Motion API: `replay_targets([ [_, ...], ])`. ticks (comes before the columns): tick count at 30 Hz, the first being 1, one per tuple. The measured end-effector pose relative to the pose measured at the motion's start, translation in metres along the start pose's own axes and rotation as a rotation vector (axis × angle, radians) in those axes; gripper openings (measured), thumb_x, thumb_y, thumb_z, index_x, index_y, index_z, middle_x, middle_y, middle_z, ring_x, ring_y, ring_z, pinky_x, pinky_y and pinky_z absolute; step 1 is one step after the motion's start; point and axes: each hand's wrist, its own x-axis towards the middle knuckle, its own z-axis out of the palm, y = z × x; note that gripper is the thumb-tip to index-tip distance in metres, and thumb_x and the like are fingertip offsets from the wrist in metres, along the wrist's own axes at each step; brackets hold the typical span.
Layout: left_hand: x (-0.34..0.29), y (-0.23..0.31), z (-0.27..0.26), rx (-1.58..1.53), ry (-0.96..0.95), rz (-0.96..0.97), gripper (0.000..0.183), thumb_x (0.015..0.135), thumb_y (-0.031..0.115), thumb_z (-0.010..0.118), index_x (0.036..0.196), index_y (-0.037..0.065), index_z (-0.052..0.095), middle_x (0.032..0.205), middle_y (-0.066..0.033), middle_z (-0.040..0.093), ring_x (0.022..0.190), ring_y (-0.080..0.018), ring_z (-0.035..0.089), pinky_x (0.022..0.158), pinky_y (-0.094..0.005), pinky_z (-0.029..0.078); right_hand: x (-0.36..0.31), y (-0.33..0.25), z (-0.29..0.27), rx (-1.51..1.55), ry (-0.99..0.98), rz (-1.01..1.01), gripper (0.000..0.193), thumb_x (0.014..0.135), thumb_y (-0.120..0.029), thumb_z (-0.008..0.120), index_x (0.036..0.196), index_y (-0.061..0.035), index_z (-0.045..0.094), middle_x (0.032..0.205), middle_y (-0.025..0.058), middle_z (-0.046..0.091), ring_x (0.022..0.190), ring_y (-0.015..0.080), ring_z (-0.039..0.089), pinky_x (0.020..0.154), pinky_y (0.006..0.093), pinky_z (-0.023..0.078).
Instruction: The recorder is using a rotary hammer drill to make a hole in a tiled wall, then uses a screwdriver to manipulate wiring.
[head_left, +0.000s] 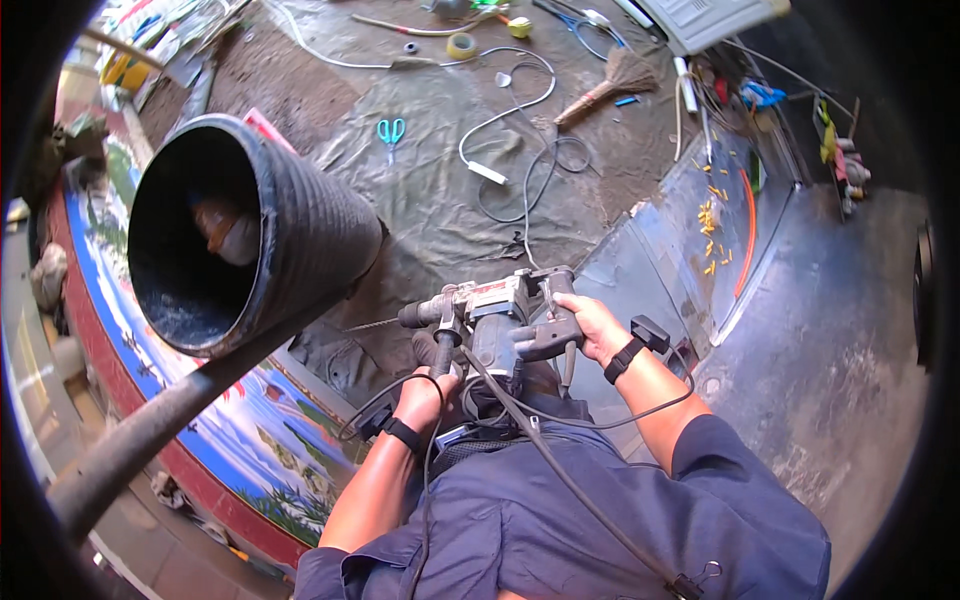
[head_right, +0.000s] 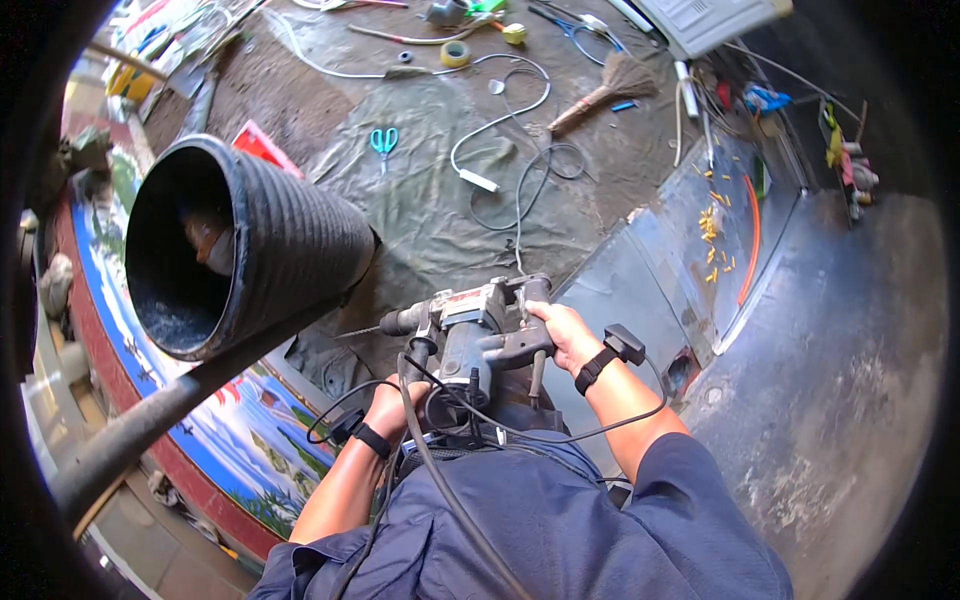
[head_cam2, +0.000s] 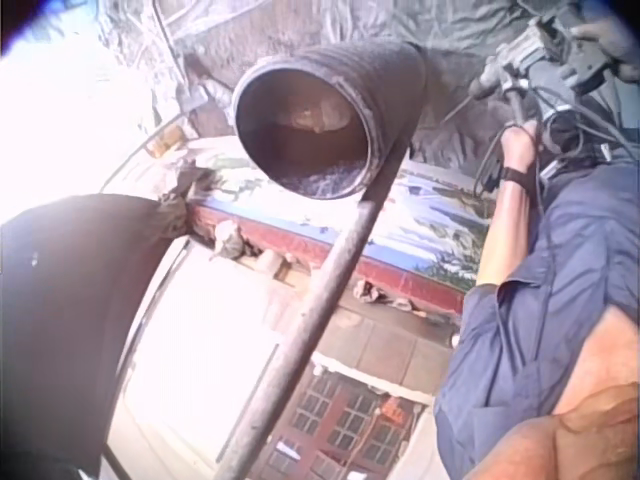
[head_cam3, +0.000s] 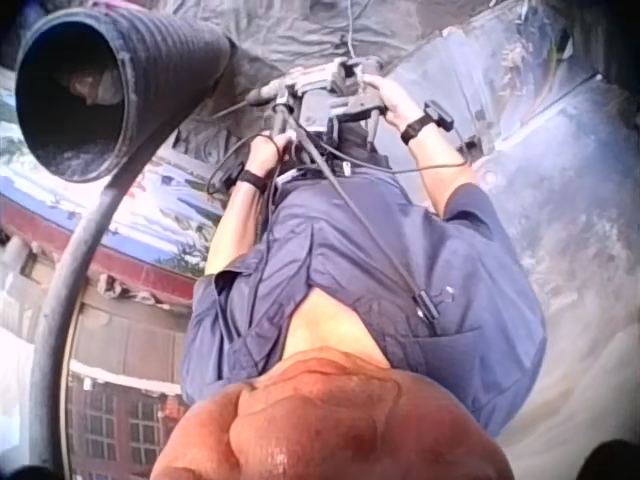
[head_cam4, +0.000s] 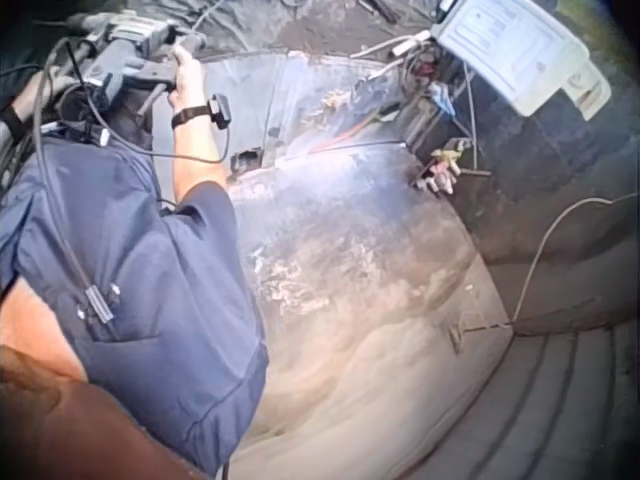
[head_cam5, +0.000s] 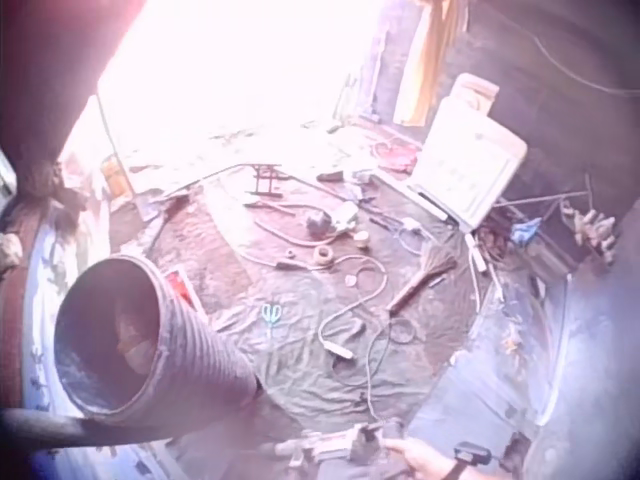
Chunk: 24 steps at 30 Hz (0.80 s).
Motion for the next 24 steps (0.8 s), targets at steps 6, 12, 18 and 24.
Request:
replay_targets([
  [6,0.012,0.036,0.003,0.176,-0.086,-0.007,0.022,0.082,0.019,0.062,0.066,0.005,0.060,0.059,-0.0025,0.054,0.052,-0.0137,0.050,0.050,-0.0340,0.039,-0.029,0.032,-0.016,0.274,0.161,0.002,0.024,0.096,-0.022,0.061,0.105,-0.0013,0.065,0.093,0.0106,0.069,0.080,0.0220,0.068,0.075,0.0366,0.055],
  [12,0.028,0.057,0.012,0.434,-0.161,-0.002,0.019,0.076,0.019,0.065,0.068,0.002,0.062,0.063,-0.0025,0.058,0.055,-0.0128,0.051,0.051,-0.0314,0.039,-0.047,0.074,-0.030,0.528,0.214,-0.069,0.024,0.100,-0.021,0.052,0.108,-0.0023,0.064,0.096,0.0105,0.069,0.084,0.0231,0.069,0.076,0.0387,0.058],
  [18,0.061,0.075,0.035,0.677,-0.231,-0.075,0.023,0.078,0.022,0.061,0.077,-0.001,0.065,0.066,-0.0092,0.063,0.055,-0.0184,0.059,0.053,-0.0355,0.046,-0.038,0.091,-0.053,0.660,0.285,-0.072,0.025,0.100,-0.018,0.046,0.114,-0.0004,0.058,0.099,0.0114,0.068,0.085,0.0234,0.070,0.071,0.0370,0.059],
  [24,0.074,0.147,0.096,0.877,-0.208,-0.080,0.029,0.076,0.023,0.061,0.085,-0.005,0.067,0.074,-0.0162,0.067,0.064,-0.0262,0.066,0.062,-0.0395,0.051,-0.018,0.072,-0.085,0.819,0.307,-0.038,0.024,0.099,-0.022,0.049,0.111,-0.0028,0.057,0.094,0.0112,0.067,0.078,0.0215,0.068,0.065,0.0353,0.057],
])
